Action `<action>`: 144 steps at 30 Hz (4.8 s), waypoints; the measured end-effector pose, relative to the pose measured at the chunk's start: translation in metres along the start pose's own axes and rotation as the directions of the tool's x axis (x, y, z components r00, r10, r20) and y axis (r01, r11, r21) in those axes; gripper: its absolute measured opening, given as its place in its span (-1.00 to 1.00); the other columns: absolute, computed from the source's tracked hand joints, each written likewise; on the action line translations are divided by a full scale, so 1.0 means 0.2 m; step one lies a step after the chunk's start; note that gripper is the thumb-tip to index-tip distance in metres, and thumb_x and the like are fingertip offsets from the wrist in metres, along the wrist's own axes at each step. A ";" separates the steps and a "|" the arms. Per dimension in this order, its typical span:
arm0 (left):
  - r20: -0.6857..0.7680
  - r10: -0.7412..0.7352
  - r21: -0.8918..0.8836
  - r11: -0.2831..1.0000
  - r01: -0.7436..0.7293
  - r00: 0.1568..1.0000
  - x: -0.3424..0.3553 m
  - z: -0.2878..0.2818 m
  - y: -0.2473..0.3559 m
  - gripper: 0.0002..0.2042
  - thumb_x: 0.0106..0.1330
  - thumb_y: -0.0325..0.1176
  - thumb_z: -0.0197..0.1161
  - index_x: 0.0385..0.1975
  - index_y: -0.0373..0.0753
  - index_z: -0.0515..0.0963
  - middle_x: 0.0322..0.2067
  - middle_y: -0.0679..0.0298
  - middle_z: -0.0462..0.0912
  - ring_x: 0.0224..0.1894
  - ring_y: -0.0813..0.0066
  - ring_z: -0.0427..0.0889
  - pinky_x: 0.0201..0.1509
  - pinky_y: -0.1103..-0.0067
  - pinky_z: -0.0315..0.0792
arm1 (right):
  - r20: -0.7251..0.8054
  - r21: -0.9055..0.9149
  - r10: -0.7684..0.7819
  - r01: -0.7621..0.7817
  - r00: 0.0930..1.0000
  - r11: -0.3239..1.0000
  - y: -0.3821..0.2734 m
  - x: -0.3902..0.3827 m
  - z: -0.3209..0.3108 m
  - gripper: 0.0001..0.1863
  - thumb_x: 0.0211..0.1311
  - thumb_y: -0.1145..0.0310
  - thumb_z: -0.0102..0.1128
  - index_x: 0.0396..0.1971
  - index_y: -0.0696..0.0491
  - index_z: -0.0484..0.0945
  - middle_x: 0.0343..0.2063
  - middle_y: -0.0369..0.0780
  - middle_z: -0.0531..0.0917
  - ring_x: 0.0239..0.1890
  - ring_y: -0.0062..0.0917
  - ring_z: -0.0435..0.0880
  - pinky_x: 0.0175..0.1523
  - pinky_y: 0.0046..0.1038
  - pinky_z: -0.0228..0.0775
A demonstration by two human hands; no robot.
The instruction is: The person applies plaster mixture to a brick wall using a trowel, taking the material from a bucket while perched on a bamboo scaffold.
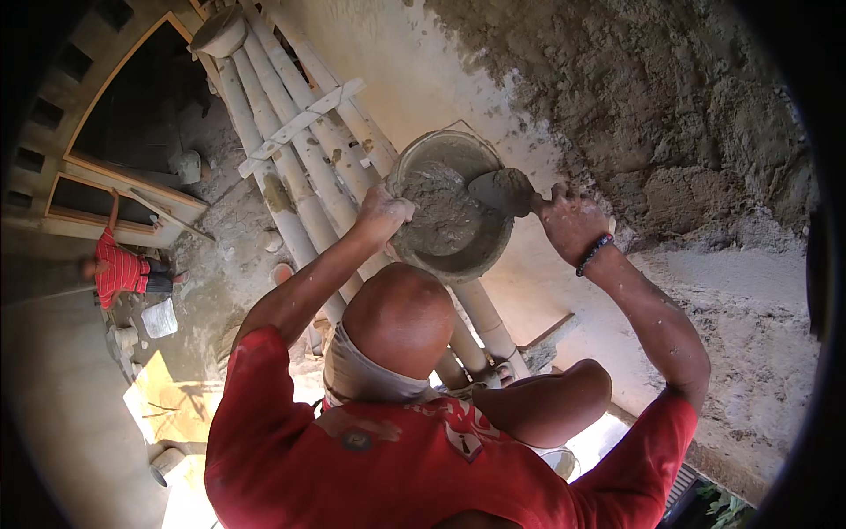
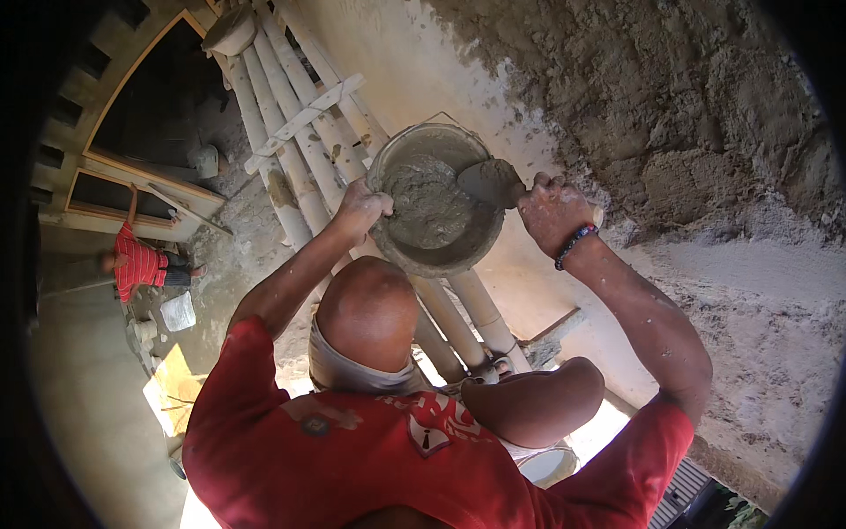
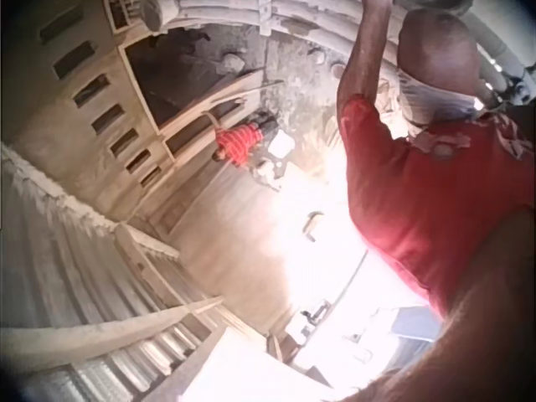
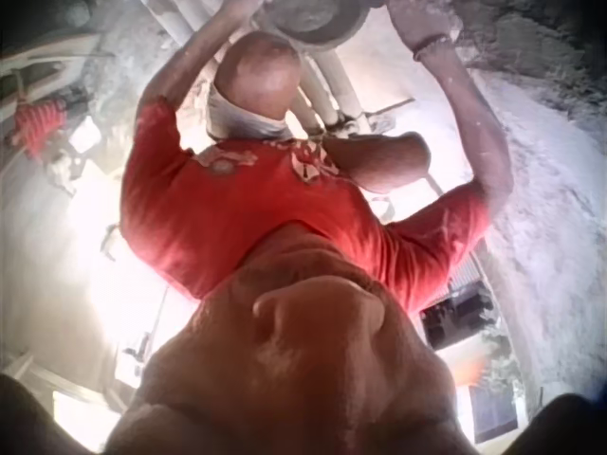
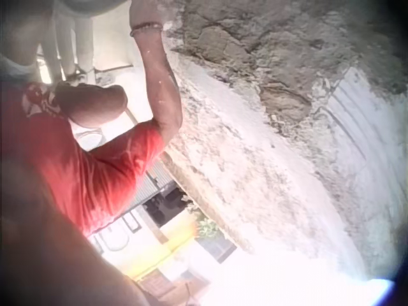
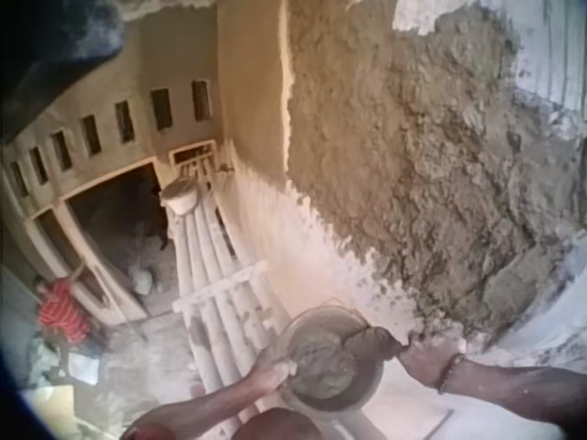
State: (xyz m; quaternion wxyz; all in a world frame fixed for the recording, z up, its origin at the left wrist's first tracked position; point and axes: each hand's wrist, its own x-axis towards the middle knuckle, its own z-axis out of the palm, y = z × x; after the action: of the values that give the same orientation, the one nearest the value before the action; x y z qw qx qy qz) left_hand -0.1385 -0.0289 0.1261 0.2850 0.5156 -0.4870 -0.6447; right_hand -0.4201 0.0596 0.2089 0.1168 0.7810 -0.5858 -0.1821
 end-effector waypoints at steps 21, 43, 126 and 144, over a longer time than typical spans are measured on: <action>0.064 0.105 0.016 0.994 -0.106 0.992 0.04 0.10 0.01 -0.52 -0.20 -0.62 0.08 -0.12 -0.37 0.50 -0.37 0.30 0.55 -0.34 0.48 0.47 -0.22 0.57 0.42 | 0.154 0.857 -0.066 -0.100 0.986 0.506 -0.31 0.10 0.32 -0.61 -0.03 0.36 0.17 -0.11 0.05 0.52 -0.34 0.04 0.64 -0.21 0.00 0.61 -0.05 -0.10 0.45; -0.156 0.062 -0.232 0.968 -0.098 0.986 0.12 -0.13 -0.20 -0.57 -0.24 -0.61 0.11 -0.21 -0.39 0.51 -0.36 0.21 0.60 -0.34 0.36 0.56 -0.29 0.49 0.49 | -0.057 0.805 0.085 -0.004 0.995 0.593 0.27 0.05 -0.37 -0.57 -0.05 0.30 0.41 -0.18 0.09 0.47 -0.40 -0.03 0.63 -0.30 -0.16 0.66 -0.22 -0.25 0.48; 0.135 0.144 -0.085 0.987 -0.134 0.980 0.07 0.33 0.35 -0.43 -0.18 -0.69 0.04 0.01 -0.37 0.46 -0.28 0.29 0.60 -0.25 0.54 0.52 -0.10 0.64 0.43 | 0.206 0.825 0.095 -0.225 0.974 0.518 -0.13 -0.04 0.18 -0.69 0.07 0.28 0.16 -0.17 0.05 0.50 -0.43 0.04 0.64 -0.30 0.03 0.62 -0.16 -0.05 0.48; -0.059 -0.019 -0.319 0.948 -0.001 0.998 -0.57 0.23 1.52 -0.48 -0.20 -0.69 0.01 -0.07 -0.41 0.45 -0.28 0.32 0.56 -0.25 0.51 0.52 -0.09 0.65 0.41 | 0.097 0.777 0.243 -0.226 0.965 0.588 0.59 -0.34 -1.15 -0.76 0.12 0.27 0.17 -0.22 0.01 0.48 -0.47 0.03 0.62 -0.39 0.05 0.60 -0.28 0.02 0.45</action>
State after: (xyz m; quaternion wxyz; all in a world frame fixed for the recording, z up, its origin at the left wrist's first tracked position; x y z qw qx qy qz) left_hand -0.1885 -0.0238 0.4505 0.3764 0.4846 -0.3653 -0.7000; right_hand -0.4435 0.0837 0.4746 -0.2052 0.6714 -0.7027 0.1153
